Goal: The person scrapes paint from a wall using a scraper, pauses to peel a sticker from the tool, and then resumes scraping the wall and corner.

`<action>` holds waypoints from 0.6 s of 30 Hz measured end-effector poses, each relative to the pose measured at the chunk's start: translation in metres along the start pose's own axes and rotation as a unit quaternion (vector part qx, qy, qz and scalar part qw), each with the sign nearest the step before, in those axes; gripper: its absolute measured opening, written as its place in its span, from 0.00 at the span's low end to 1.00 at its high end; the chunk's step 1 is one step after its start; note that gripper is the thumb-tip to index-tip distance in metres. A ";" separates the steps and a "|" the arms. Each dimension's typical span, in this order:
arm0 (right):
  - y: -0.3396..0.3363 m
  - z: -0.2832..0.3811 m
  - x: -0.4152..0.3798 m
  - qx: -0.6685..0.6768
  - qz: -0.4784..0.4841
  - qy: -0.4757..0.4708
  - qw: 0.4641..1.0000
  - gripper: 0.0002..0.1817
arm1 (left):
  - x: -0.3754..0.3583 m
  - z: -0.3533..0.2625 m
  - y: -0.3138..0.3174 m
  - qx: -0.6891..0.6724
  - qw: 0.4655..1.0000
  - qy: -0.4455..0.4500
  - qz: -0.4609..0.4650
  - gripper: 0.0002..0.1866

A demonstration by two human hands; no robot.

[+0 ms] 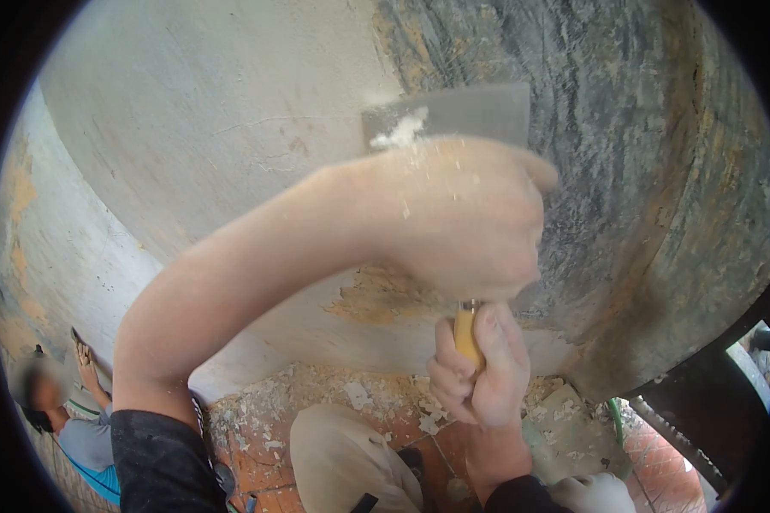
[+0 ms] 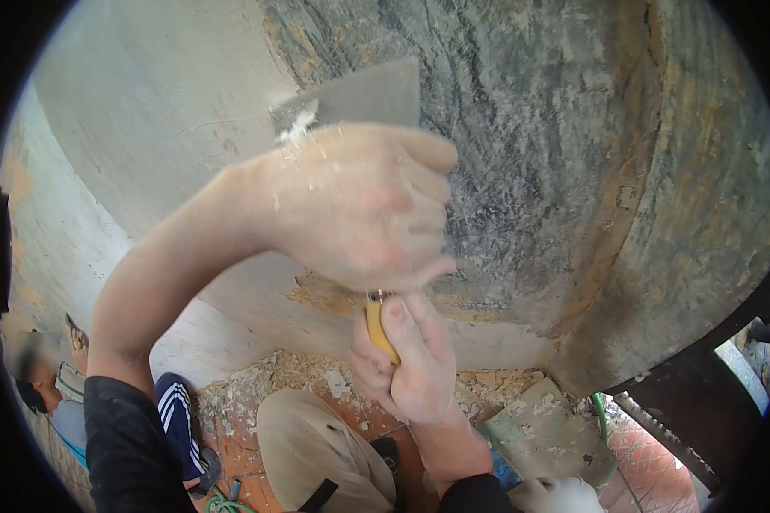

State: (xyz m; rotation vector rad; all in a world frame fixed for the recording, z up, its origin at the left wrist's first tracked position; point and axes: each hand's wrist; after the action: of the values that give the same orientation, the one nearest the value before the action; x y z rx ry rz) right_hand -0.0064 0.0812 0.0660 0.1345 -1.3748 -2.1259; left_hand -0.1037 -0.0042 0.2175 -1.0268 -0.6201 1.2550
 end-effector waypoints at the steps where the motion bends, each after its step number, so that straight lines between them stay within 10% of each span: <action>1: 0.008 0.011 0.002 -0.027 -0.019 0.014 0.999 0.15 | 0.000 0.005 -0.009 0.004 1.000 0.001 -0.002 0.16; 18: -0.056 -0.002 -0.012 0.001 -0.002 0.038 0.999 0.13 | 0.018 -0.019 0.037 0.028 0.999 -0.030 -0.007 0.16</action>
State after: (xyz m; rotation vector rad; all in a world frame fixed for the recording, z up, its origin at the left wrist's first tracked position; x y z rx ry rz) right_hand -0.0198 0.1020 0.0143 0.2169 -1.3343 -2.1001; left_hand -0.1011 0.0070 0.1737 -0.9394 -0.6339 1.2892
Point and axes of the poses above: each hand's wrist, its own x-axis towards the middle knuckle, its own y-axis out of the palm, z = x × y, and after that the axes turned 10 degrees about y, right-handed
